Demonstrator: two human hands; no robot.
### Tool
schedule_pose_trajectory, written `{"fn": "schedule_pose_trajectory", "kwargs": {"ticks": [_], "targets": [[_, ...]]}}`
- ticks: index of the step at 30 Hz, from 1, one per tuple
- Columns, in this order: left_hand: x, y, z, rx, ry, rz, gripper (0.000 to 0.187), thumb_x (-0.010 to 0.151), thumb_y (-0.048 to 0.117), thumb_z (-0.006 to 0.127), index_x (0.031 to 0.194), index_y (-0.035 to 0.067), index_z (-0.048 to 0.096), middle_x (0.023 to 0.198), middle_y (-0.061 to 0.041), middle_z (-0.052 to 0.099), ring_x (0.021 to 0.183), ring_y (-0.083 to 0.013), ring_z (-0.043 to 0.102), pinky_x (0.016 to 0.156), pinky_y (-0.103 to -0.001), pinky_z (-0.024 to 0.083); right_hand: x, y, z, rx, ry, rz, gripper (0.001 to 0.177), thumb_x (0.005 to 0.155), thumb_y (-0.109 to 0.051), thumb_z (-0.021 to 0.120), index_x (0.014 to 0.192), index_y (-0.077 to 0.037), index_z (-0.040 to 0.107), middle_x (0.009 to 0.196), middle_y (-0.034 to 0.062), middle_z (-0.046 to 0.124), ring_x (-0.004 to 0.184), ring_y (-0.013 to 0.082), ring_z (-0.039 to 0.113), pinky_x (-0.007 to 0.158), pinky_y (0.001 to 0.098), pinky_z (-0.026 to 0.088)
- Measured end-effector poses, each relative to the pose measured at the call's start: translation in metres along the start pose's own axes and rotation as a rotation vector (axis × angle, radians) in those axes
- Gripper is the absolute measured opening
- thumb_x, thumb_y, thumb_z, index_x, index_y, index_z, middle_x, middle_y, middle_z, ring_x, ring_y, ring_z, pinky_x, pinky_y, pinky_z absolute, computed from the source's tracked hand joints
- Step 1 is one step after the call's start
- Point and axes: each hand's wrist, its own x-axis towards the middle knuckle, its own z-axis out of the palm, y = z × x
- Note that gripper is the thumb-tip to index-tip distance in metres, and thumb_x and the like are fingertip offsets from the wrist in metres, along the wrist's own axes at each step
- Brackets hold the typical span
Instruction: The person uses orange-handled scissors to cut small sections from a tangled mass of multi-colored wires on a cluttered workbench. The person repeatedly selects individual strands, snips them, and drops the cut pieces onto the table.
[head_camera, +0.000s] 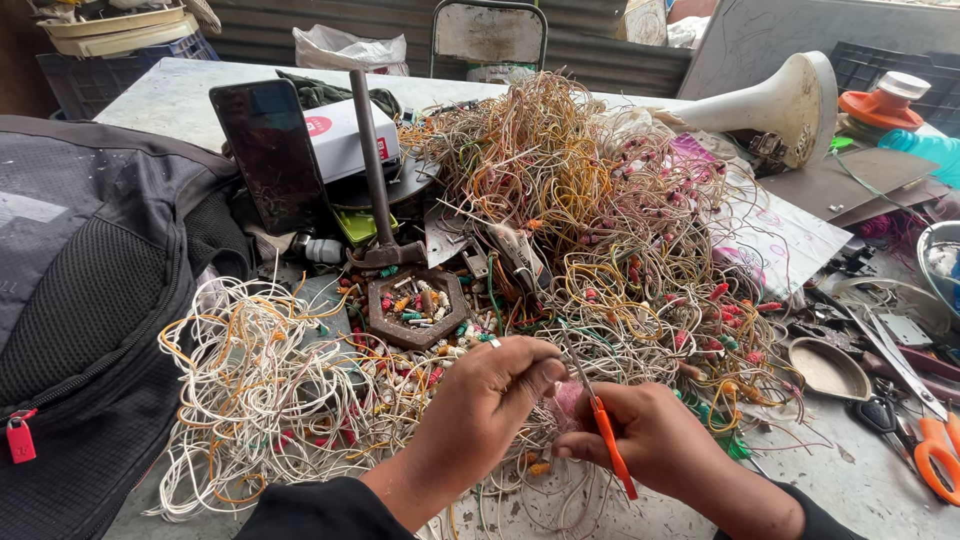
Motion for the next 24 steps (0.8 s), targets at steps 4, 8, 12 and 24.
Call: {"fn": "schedule_pose_trajectory", "kwargs": {"ticks": [4,8,12,24], "targets": [[0.004,-0.013,-0.004,-0.09,0.067,-0.026,0.023,0.106,0.023,0.057,0.103,0.003,0.068,0.085,-0.002,0.069,0.081,-0.0112,0.065,0.072,-0.027,0.055,-0.001,0.0,-0.003,0.132,0.064,0.001,0.04,0.074,-0.041,0.088,0.086,-0.007,0.073,0.056,0.0025,0.069,0.052,0.008,0.062,0.049,0.0297,0.052],[0.011,-0.027,-0.007,-0.202,0.138,-0.138,0.024,0.107,0.024,0.052,0.103,0.004,0.066,0.082,0.0,0.066,0.078,-0.0088,0.063,0.072,-0.026,0.054,0.001,-0.009,-0.004,0.258,0.15,0.051,0.044,0.074,-0.034,0.08,0.115,-0.019,0.074,0.06,0.0014,0.078,0.055,0.0073,0.073,0.053,0.0266,0.059],[0.012,-0.02,-0.002,-0.468,0.091,-0.294,0.022,0.103,0.026,0.055,0.102,0.006,0.064,0.081,0.002,0.064,0.077,-0.0069,0.062,0.069,-0.026,0.056,0.003,-0.016,0.0,-0.064,0.189,-0.235,0.027,0.086,-0.029,0.077,0.109,-0.015,0.077,0.065,0.0004,0.076,0.055,0.0055,0.071,0.052,0.0263,0.057],[0.001,-0.006,-0.007,0.638,-0.121,0.227,0.017,0.082,0.026,0.078,0.091,0.012,0.074,0.087,-0.007,0.066,0.092,-0.0292,0.06,0.081,-0.044,0.047,-0.006,0.023,-0.013,0.393,0.231,-0.25,0.014,0.087,-0.007,0.07,0.099,-0.001,0.073,0.068,0.0059,0.074,0.056,0.0121,0.073,0.048,0.0268,0.06]]}}
